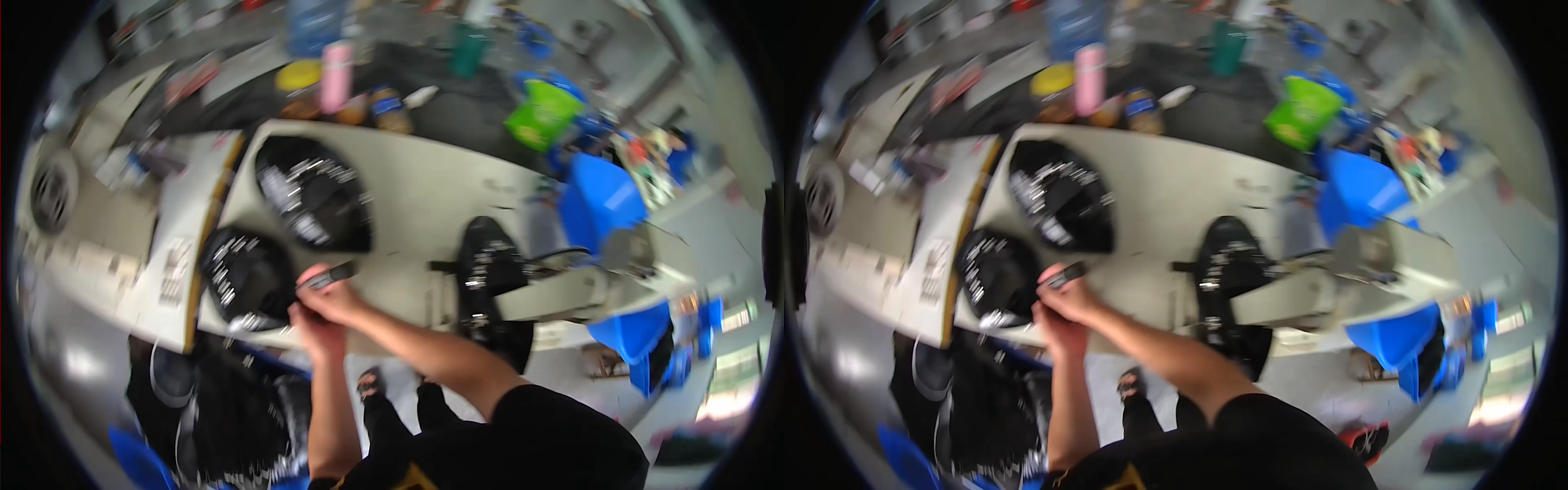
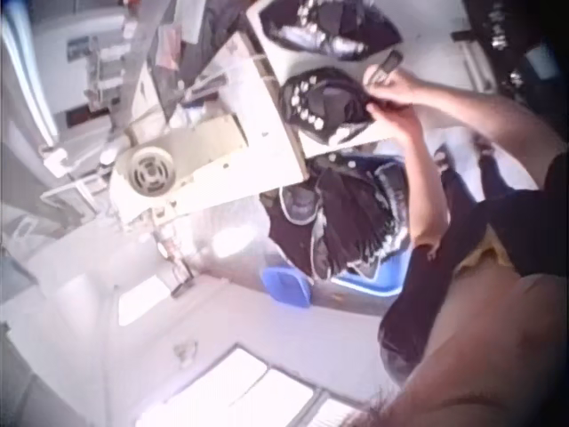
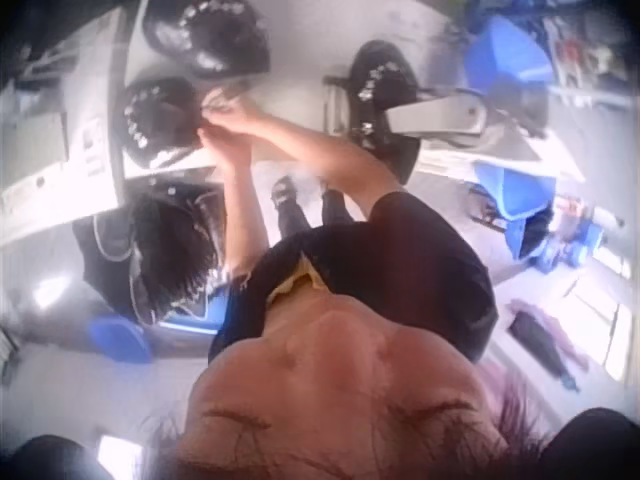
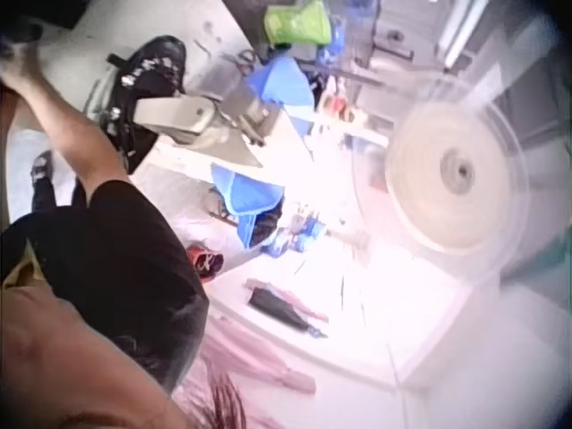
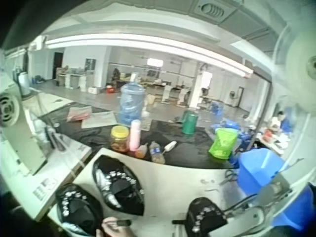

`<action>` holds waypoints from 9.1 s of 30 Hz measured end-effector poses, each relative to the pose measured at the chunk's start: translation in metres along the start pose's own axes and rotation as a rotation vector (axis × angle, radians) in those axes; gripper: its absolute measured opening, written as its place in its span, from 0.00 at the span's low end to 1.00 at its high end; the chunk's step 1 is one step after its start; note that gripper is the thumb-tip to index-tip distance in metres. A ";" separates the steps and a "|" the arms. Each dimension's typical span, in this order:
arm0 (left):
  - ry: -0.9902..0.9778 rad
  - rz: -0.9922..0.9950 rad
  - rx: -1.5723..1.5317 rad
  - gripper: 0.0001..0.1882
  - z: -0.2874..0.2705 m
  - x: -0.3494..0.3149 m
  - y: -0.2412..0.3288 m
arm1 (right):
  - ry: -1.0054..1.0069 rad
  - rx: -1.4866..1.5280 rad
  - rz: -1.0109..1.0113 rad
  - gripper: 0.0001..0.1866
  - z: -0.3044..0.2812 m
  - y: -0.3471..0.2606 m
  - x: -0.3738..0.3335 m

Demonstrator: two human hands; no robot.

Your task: The person uses a black marker to apply small marks to the inner lining of several black shoes. The shoes are handled one by one, picked up from a blue bin, marked, and then placed on a nearby table. The shoes feature decorative white floral embellishments on the exterior.

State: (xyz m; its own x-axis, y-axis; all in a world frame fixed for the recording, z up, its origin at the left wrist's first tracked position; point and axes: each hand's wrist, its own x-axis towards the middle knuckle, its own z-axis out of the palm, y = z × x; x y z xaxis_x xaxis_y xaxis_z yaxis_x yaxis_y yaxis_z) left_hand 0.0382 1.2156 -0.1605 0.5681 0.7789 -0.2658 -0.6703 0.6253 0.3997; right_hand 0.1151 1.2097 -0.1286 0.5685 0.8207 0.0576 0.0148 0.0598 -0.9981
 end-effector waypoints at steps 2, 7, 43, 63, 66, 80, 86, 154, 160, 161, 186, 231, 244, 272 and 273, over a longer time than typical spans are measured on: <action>0.045 0.012 -0.026 0.24 -0.007 -0.003 -0.001 | -0.038 0.075 0.043 0.05 -0.002 -0.004 -0.004; 0.111 -0.007 -0.072 0.22 -0.006 -0.006 -0.001 | -0.144 0.032 0.036 0.07 -0.003 0.010 -0.015; -0.005 0.409 1.247 0.17 0.035 0.007 -0.065 | 0.287 -0.131 -0.134 0.07 -0.118 -0.024 0.100; 0.060 0.653 1.599 0.27 0.057 0.072 -0.094 | 0.277 -0.215 -0.105 0.06 -0.125 -0.013 0.105; 0.063 0.678 1.591 0.27 0.055 0.073 -0.095 | 0.271 -0.241 -0.116 0.06 -0.126 -0.011 0.105; 0.079 0.704 1.591 0.25 0.055 0.072 -0.095 | 0.280 -0.258 -0.092 0.06 -0.124 -0.013 0.105; 0.086 0.706 1.594 0.25 0.056 0.072 -0.095 | 0.313 -0.259 -0.117 0.07 -0.123 -0.011 0.105; -0.069 1.153 1.498 0.20 0.078 0.084 -0.039 | 0.245 -0.350 -0.164 0.10 -0.118 -0.014 0.126; 0.160 1.182 1.581 0.14 0.084 0.127 -0.011 | 0.241 -0.362 -0.160 0.11 -0.116 -0.014 0.132; 0.161 1.201 1.556 0.13 0.086 0.127 -0.013 | 0.239 -0.368 -0.162 0.11 -0.118 -0.013 0.134; 0.223 0.828 1.041 0.05 0.042 0.069 -0.065 | 0.317 -0.866 -0.310 0.20 -0.138 0.026 0.118; 0.131 -0.311 0.122 0.10 0.095 0.066 -0.083 | 0.201 -0.789 -0.091 0.23 -0.110 -0.007 0.124; 0.185 0.077 -0.060 0.14 0.068 0.114 -0.093 | 0.133 -0.101 0.110 0.19 -0.088 -0.003 0.109; 0.261 0.058 -0.127 0.04 0.069 0.126 -0.048 | 0.123 0.077 -0.240 0.12 -0.080 0.034 0.121; 0.264 0.058 -0.144 0.04 0.070 0.127 -0.048 | 0.125 0.068 -0.242 0.12 -0.079 0.034 0.121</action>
State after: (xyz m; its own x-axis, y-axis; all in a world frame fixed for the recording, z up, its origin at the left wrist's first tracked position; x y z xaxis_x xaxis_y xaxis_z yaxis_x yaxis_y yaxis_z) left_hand 0.1753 1.2810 -0.1522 0.3954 0.7877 -0.4725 -0.7695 0.5650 0.2979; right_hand 0.2493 1.2657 -0.1574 0.6525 0.7015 0.2867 0.1097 0.2870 -0.9516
